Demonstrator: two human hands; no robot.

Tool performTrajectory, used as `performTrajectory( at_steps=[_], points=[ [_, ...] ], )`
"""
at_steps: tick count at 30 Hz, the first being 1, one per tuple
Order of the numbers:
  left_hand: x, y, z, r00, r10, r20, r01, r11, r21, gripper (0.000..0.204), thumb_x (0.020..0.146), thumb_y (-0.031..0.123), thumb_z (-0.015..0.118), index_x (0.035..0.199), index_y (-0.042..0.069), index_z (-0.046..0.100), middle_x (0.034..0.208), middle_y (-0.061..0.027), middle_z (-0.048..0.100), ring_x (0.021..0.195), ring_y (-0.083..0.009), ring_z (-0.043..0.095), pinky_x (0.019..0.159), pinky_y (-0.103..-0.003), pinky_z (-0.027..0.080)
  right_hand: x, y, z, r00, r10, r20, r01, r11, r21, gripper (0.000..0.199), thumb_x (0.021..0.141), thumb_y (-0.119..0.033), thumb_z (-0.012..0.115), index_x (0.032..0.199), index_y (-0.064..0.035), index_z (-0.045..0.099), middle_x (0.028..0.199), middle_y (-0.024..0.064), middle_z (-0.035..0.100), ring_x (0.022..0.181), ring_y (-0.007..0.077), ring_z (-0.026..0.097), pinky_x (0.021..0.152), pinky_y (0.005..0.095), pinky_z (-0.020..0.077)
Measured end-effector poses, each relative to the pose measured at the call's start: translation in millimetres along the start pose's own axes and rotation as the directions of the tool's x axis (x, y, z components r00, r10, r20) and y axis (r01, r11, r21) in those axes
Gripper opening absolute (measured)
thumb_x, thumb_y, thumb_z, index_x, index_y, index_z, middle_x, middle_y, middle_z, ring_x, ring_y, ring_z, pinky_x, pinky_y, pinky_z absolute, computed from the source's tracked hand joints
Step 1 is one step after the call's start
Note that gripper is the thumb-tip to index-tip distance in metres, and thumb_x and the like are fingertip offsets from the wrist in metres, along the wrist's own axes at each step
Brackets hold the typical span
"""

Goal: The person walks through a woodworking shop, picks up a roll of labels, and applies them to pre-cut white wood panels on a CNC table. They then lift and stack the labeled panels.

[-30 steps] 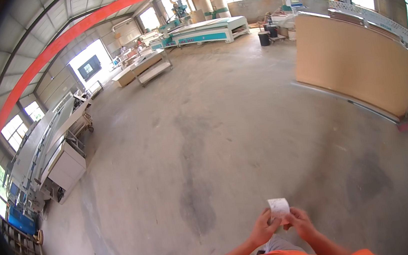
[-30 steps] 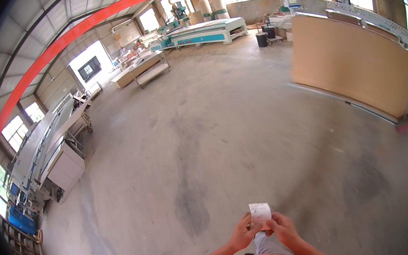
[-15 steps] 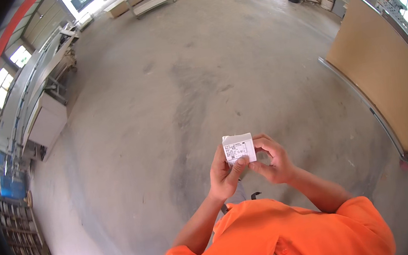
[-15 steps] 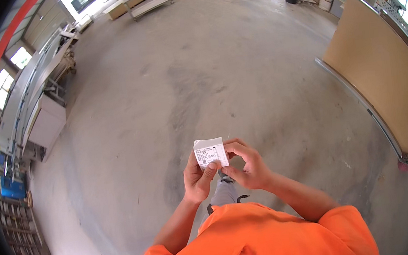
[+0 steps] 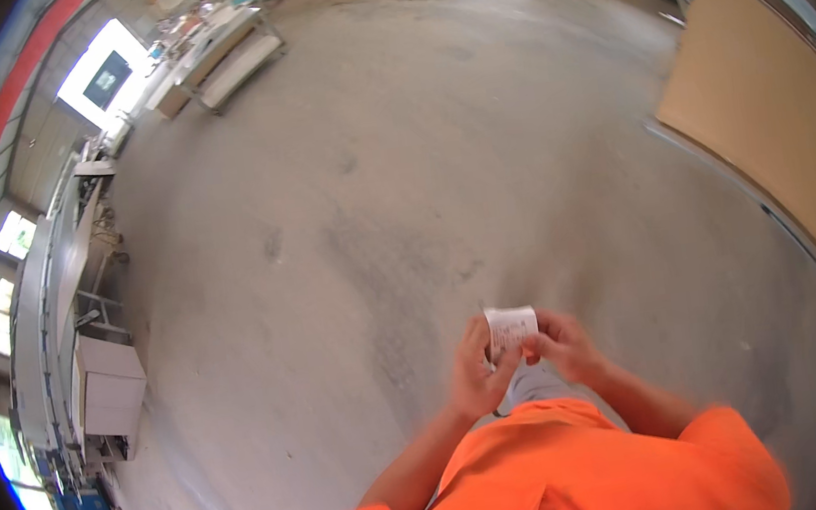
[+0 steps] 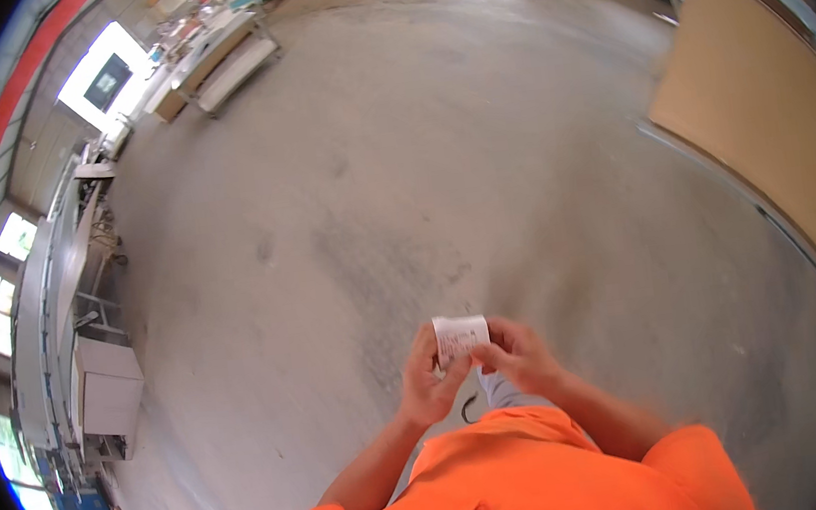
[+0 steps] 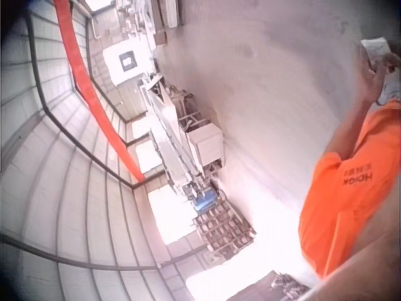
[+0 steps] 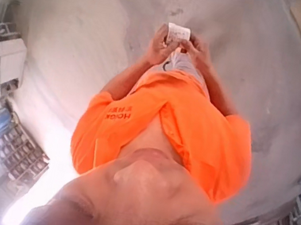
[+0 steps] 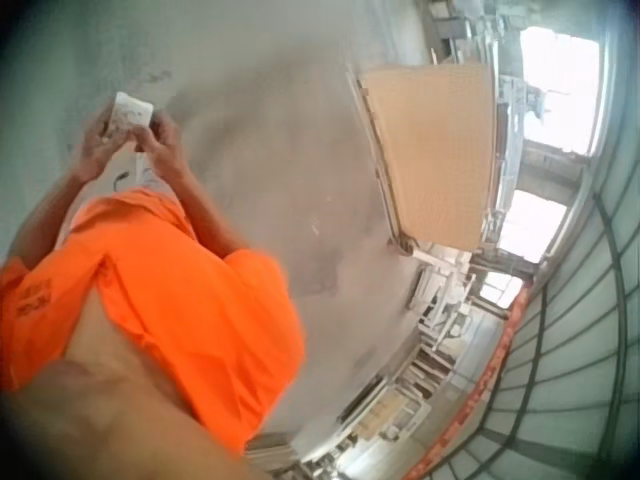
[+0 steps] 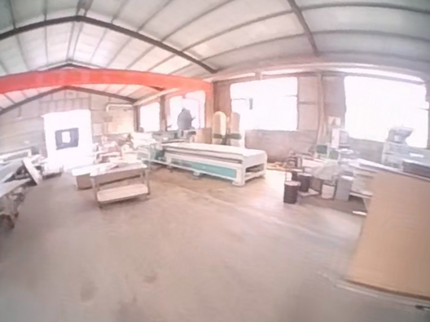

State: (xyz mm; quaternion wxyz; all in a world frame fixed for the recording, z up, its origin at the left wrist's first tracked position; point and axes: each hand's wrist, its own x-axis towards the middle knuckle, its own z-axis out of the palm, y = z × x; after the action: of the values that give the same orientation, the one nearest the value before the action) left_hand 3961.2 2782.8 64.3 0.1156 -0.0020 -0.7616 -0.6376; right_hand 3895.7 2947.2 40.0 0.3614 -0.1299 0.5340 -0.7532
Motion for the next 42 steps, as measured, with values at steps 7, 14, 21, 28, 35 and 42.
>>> performTrajectory(
  at_steps=[7, 14, 21, 28, 35, 42],
  points=[
    [140.8, -56.1, -96.0, 0.952, -0.049, -0.303, 0.063, 0.997, 0.035, 0.017, 0.087, 0.009, 0.059, 0.101, 0.002, 0.055, 0.094, -0.0073, 0.053, 0.077, -0.0139, 0.051, 0.065, -0.027, 0.043, 224.8, -53.3, 10.7, 0.962, -0.086, 0.259, 0.141, 0.969, -0.205, 0.029, 0.085, -0.008, 0.067, 0.112, -0.0027, 0.058, 0.104, 0.0050, 0.061, 0.092, 0.0136, 0.059, 0.080, 0.0296, 0.0494],
    [293.4, -135.3, -168.0, 0.838, -0.080, -0.539, 0.094, 0.996, -0.002, 0.014, 0.093, 0.016, 0.055, 0.099, 0.003, 0.055, 0.082, 0.0012, 0.054, 0.070, -0.0043, 0.048, 0.060, -0.021, 0.041, 449.7, -86.6, -12.8, 0.842, 0.017, 0.540, 0.269, 0.854, -0.445, 0.040, 0.079, -0.005, 0.069, 0.117, -0.0082, 0.057, 0.107, 0.0069, 0.057, 0.098, 0.0194, 0.058, 0.085, 0.0319, 0.0479],
    [505.0, -201.7, -233.9, 0.804, -0.385, -0.453, 0.343, 0.923, -0.176, 0.017, 0.089, 0.019, 0.060, 0.090, 0.003, 0.060, 0.073, -0.0016, 0.056, 0.065, -0.0062, 0.051, 0.055, -0.025, 0.043, 597.6, 12.4, -259.6, 0.984, 0.159, 0.079, 0.048, 0.192, -0.980, 0.054, 0.079, -0.014, 0.059, 0.131, -0.0049, 0.049, 0.126, 0.0215, 0.055, 0.114, 0.0398, 0.053, 0.096, 0.0450, 0.0432],
    [720.9, -229.1, -319.1, 0.949, -0.261, -0.179, 0.300, 0.923, 0.242, 0.027, 0.086, 0.029, 0.061, 0.089, 0.002, 0.062, 0.087, -0.0144, 0.065, 0.072, -0.0244, 0.060, 0.063, -0.034, 0.048, 565.0, 48.3, -344.5, 0.526, 0.726, -0.444, -0.600, -0.054, -0.798, 0.063, 0.073, -0.025, 0.064, 0.130, -0.0014, 0.052, 0.129, 0.0223, 0.053, 0.122, 0.0354, 0.050, 0.102, 0.0417, 0.0403],
    [777.8, -497.6, -423.3, 0.756, -0.640, -0.136, 0.537, 0.487, 0.689, 0.047, 0.085, 0.049, 0.052, 0.092, 0.005, 0.067, 0.096, -0.0220, 0.066, 0.088, -0.0386, 0.063, 0.075, -0.047, 0.049, 808.2, 41.0, -406.1, 0.550, 0.766, -0.332, -0.570, 0.054, -0.820, 0.051, 0.079, -0.028, 0.063, 0.123, -0.0031, 0.058, 0.121, 0.0211, 0.059, 0.117, 0.0334, 0.054, 0.101, 0.0425, 0.0403],
    [743.4, -526.7, -533.8, 0.255, -0.930, -0.265, 0.785, 0.039, 0.618, 0.029, 0.083, 0.025, 0.051, 0.085, 0.005, 0.071, 0.074, -0.0159, 0.068, 0.075, -0.0289, 0.067, 0.066, -0.041, 0.052, 1255.0, -241.9, -527.5, 0.772, -0.285, -0.568, -0.389, 0.494, -0.778, 0.033, 0.087, -0.019, 0.054, 0.111, 0.0024, 0.061, 0.107, 0.0219, 0.064, 0.105, 0.0328, 0.060, 0.088, 0.0427, 0.0478]
  ],
)
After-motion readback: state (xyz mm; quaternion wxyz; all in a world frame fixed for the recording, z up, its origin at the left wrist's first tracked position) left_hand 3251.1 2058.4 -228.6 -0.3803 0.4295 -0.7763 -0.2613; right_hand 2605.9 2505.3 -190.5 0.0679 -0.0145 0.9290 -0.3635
